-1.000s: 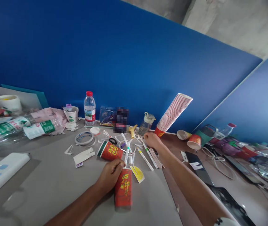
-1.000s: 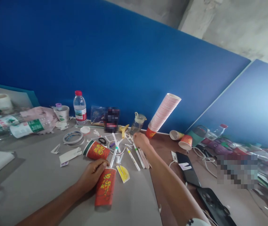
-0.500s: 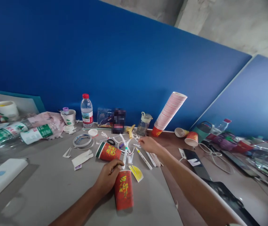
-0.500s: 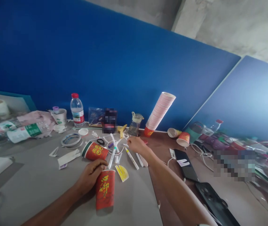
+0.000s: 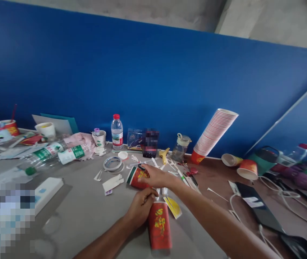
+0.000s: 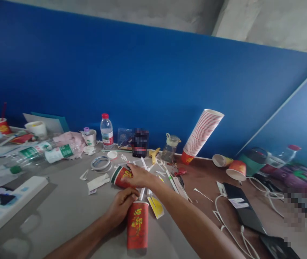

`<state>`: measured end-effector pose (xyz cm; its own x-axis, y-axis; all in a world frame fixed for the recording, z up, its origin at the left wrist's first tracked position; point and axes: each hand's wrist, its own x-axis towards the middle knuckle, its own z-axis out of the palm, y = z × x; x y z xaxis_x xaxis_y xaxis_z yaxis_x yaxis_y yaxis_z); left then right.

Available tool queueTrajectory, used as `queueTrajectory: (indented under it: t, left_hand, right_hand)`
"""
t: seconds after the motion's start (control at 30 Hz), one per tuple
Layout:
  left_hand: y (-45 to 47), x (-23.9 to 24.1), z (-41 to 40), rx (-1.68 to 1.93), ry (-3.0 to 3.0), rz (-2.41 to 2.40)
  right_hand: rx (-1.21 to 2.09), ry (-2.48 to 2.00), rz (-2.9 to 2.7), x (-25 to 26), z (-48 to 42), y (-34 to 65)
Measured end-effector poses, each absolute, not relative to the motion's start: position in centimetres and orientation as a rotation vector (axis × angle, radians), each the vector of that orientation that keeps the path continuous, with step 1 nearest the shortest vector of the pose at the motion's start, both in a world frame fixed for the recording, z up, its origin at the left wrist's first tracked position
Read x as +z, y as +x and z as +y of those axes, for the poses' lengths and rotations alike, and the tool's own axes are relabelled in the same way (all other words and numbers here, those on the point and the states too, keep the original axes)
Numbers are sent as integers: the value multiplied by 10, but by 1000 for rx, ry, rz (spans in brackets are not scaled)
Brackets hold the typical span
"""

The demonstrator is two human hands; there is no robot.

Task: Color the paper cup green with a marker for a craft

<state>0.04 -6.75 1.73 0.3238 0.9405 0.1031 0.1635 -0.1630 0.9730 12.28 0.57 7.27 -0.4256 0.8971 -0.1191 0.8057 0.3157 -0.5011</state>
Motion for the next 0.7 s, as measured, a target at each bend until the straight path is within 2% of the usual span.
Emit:
queueTrajectory:
  t: [0.17, 0.33, 0.5, 0.7]
  left_hand:
    - [1, 12, -68, 983, 1597, 996]
    - [0, 12, -68, 977, 1659, 971]
    - [-3, 14, -68, 938, 1709, 999]
    - [-2, 15, -70, 970, 1697, 989]
  right_hand:
    - [801, -1567, -2487, 81, 22, 104]
    - [631, -1653, -2165, 105, 51, 117]
    - [504, -1656, -2118, 126, 62, 124]
    - [523, -1613, -2310, 105, 55, 104]
